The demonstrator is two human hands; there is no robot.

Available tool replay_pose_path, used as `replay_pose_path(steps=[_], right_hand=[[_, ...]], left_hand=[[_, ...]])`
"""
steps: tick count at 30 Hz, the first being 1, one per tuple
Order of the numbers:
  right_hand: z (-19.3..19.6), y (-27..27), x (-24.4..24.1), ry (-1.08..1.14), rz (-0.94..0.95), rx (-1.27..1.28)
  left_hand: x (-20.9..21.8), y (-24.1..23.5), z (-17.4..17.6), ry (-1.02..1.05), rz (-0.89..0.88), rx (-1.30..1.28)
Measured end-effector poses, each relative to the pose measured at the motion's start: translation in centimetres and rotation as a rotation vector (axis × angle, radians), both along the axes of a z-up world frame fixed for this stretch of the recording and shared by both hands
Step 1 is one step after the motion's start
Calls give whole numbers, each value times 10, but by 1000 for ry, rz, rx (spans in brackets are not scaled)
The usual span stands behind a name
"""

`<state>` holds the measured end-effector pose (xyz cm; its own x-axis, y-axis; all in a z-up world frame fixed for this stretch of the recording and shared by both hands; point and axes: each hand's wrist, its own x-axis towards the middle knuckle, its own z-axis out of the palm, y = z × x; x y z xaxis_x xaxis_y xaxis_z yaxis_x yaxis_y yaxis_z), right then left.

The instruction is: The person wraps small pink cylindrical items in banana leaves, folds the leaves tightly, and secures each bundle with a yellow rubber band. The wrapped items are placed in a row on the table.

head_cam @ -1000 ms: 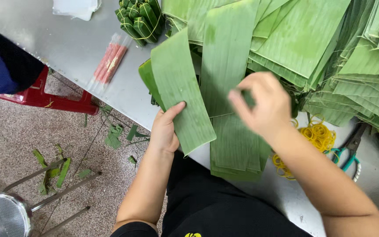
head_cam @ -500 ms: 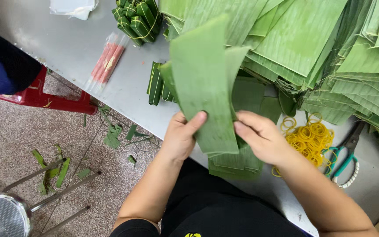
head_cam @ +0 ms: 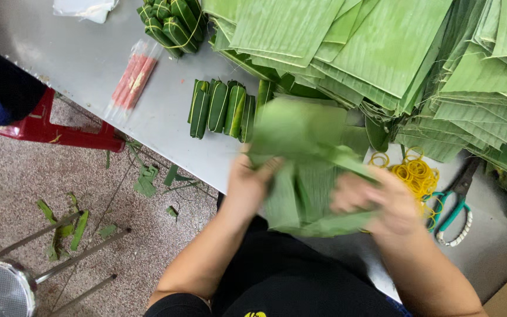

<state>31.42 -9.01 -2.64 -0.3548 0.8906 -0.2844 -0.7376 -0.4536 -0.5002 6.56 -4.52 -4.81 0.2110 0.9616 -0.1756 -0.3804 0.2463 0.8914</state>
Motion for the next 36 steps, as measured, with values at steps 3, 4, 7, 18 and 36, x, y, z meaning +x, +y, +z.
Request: replay_pose_path(steps=[3, 4, 7, 18, 36], right_hand=[[11, -2, 20, 302, 50, 321], [18, -2, 25, 399, 61, 425], [47, 5, 25, 261, 66, 700], [45, 23, -37, -599, -160, 376], [68, 29, -23, -1172, 89, 1315]], left_hand=[[-13, 18, -10, -186, 326, -32], [-13, 20, -11, -264, 425, -79], [-5, 24, -9, -151, 376, -136], [6, -17, 31, 292, -594, 319], [23, -14, 4, -34, -455, -208]])
